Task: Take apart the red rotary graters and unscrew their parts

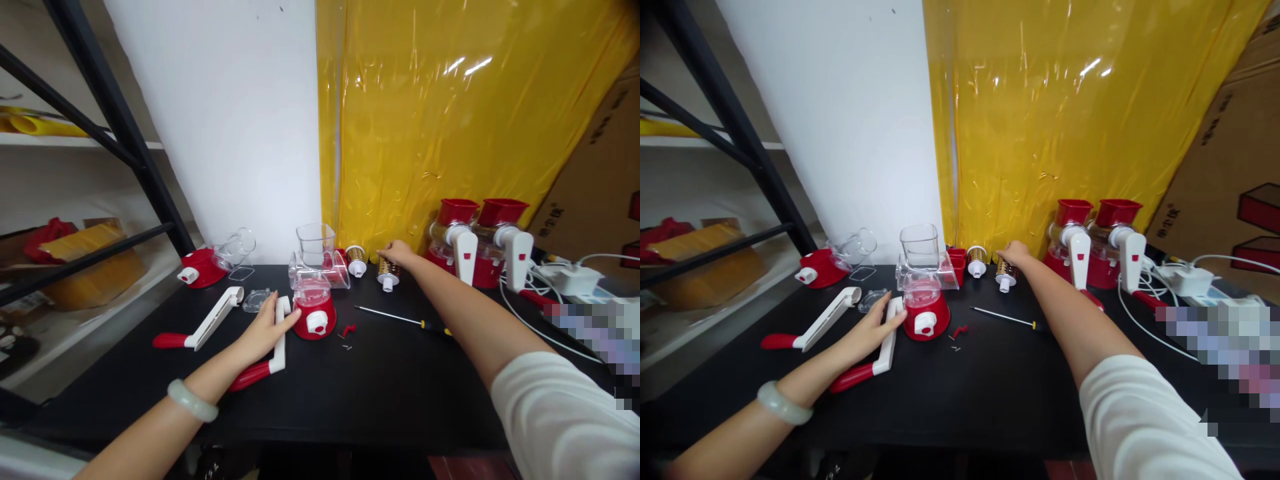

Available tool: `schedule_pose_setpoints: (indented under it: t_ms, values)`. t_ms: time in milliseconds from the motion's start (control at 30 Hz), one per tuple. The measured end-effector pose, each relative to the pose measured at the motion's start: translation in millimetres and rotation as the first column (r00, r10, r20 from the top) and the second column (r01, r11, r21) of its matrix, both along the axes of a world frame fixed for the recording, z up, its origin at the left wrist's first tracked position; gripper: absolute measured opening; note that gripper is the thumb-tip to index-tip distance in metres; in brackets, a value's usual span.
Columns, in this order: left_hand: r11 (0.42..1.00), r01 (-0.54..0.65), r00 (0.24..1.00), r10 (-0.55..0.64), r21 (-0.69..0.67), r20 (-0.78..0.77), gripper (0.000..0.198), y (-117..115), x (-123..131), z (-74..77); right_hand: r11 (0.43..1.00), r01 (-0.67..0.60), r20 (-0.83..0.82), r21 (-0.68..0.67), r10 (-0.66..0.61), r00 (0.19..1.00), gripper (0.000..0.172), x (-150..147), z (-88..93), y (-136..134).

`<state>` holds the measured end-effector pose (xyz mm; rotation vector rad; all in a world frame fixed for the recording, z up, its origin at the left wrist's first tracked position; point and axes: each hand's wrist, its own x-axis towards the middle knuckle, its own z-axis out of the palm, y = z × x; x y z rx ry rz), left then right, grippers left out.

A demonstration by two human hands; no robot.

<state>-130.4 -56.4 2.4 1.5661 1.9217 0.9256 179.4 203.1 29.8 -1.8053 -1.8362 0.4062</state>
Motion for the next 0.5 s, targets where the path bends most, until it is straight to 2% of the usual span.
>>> schedule_pose_setpoints:
  t_ms: [100,200,367,500]
  values:
    - [0.994,0.109,0.983,-0.109,-0.008,-0.148,0.105,-14,3,2.6,0.997,0.050,0.007,0.066,-0.051,0.999,0.030,-12,-5.3,7]
    - [0.988,0.156,0.966,-0.150,0.013,-0.213,0.104,-23,6,3.8,0.993,0.056,0.010,0.101,-0.057,0.998,0.046,-17,-11.6,4]
    - [0.984,0.169,0.966,-0.153,0.062,-0.209,0.102,-14,3,4.1,0.989,-0.103,0.060,0.107,0.097,0.993,0.058,-8,-22.3,-23]
    - [0.975,0.194,0.963,-0.169,0.105,-0.209,0.107,2,5,11.8,0.973,-0.207,0.108,0.104,0.196,0.975,0.061,2,-29.1,-40]
